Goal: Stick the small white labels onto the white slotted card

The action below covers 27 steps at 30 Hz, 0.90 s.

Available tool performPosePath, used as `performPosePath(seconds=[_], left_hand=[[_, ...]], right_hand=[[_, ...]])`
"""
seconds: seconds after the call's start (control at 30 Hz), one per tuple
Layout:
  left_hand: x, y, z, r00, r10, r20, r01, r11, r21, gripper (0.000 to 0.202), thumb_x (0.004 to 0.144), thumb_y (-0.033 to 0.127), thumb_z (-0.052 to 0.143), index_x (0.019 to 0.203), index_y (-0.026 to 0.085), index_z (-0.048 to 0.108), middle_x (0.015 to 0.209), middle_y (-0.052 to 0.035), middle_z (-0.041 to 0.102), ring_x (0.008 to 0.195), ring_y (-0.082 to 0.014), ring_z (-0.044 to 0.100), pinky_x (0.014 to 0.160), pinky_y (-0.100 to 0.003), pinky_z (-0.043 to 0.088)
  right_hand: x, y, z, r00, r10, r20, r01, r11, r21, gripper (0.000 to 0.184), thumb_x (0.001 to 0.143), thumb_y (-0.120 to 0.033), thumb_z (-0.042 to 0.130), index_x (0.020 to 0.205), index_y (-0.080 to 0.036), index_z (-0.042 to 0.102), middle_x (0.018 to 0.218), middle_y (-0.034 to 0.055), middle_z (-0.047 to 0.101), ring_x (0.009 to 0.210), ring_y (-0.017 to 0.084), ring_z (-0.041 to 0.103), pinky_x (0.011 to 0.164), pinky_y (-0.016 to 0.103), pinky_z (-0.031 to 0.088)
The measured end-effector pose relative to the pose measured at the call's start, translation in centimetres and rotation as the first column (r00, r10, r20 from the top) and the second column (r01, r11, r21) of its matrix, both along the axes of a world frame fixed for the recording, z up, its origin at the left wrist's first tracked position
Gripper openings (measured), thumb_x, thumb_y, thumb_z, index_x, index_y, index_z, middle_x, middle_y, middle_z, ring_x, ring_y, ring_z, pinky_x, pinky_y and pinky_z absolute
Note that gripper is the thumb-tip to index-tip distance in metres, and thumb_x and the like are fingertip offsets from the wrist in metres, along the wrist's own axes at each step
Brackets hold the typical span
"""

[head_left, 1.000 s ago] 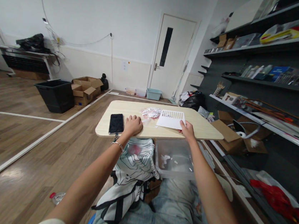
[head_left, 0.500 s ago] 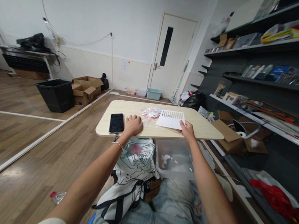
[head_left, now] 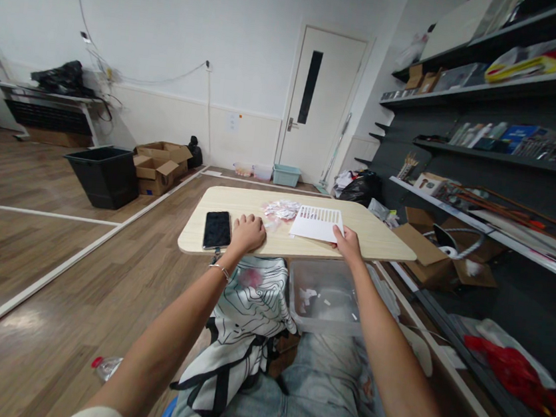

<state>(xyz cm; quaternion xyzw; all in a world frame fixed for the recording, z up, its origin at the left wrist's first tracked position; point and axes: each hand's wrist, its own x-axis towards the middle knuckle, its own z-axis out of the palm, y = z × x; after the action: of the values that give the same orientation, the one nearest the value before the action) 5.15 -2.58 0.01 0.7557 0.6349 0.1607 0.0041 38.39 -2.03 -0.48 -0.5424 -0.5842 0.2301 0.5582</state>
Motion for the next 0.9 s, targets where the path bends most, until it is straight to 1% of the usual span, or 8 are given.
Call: performPosePath(seconds=[0.27, 0.43, 0.53, 0.67, 0.9], left_hand=[[0.01, 0.00, 0.00, 1.000, 0.002, -0.012, -0.002, 1.000, -0.007, 0.046, 0.106, 0.037, 0.031, 0.134, 0.021, 0.064, 0.147, -0.0176, 0.061, 0.136, -0.0357, 0.051, 0.112, -0.053, 0.038], [0.03, -0.07, 0.07, 1.000, 0.002, -0.021, -0.002, 1.000, -0.006, 0.047, 0.106, 0.036, 0.030, 0.134, 0.019, 0.063, 0.147, -0.0180, 0.061, 0.136, -0.0360, 0.051, 0.112, -0.052, 0.038], [0.07, -0.10, 0.10, 1.000, 0.005, -0.027, -0.005, 1.000, -0.005, 0.046, 0.106, 0.037, 0.030, 0.134, 0.020, 0.063, 0.147, -0.0173, 0.061, 0.136, -0.0357, 0.051, 0.112, -0.052, 0.039], [0.10, -0.09, 0.09, 1.000, 0.004, -0.018, -0.004, 1.000, -0.004, 0.046, 0.106, 0.037, 0.031, 0.134, 0.021, 0.064, 0.147, -0.0173, 0.062, 0.136, -0.0358, 0.052, 0.112, -0.052, 0.038], [0.08, 0.13, -0.05, 1.000, -0.002, 0.008, 0.002, 1.000, -0.004, 0.047, 0.106, 0.038, 0.030, 0.133, 0.021, 0.064, 0.146, -0.0179, 0.061, 0.136, -0.0361, 0.051, 0.112, -0.053, 0.037]], right_hand=[[-0.10, -0.08, 0.16, 1.000, -0.019, 0.014, 0.019, 0.999, -0.027, 0.051, 0.080, -0.070, 0.070, 0.083, -0.019, 0.065, 0.057, 0.0026, 0.063, 0.051, 0.020, 0.060, 0.048, 0.030, 0.051], [-0.13, -0.17, 0.26, 1.000, -0.013, 0.011, 0.013, 1.000, -0.015, 0.051, 0.079, -0.069, 0.072, 0.083, -0.018, 0.066, 0.057, 0.0034, 0.065, 0.050, 0.021, 0.062, 0.047, 0.031, 0.052], [-0.19, -0.24, 0.26, 1.000, -0.010, 0.010, 0.010, 1.000, -0.018, 0.050, 0.080, -0.068, 0.072, 0.084, -0.019, 0.066, 0.058, 0.0038, 0.065, 0.052, 0.022, 0.063, 0.048, 0.031, 0.052], [-0.21, -0.22, 0.24, 1.000, -0.015, 0.007, 0.015, 1.000, -0.017, 0.048, 0.080, -0.066, 0.071, 0.083, -0.019, 0.065, 0.057, 0.0034, 0.064, 0.051, 0.021, 0.061, 0.047, 0.031, 0.051], [-0.05, -0.22, 0.28, 1.000, -0.005, 0.009, 0.005, 1.000, -0.019, 0.052, 0.077, -0.071, 0.072, 0.082, -0.020, 0.064, 0.058, 0.0034, 0.064, 0.052, 0.021, 0.060, 0.047, 0.031, 0.050]])
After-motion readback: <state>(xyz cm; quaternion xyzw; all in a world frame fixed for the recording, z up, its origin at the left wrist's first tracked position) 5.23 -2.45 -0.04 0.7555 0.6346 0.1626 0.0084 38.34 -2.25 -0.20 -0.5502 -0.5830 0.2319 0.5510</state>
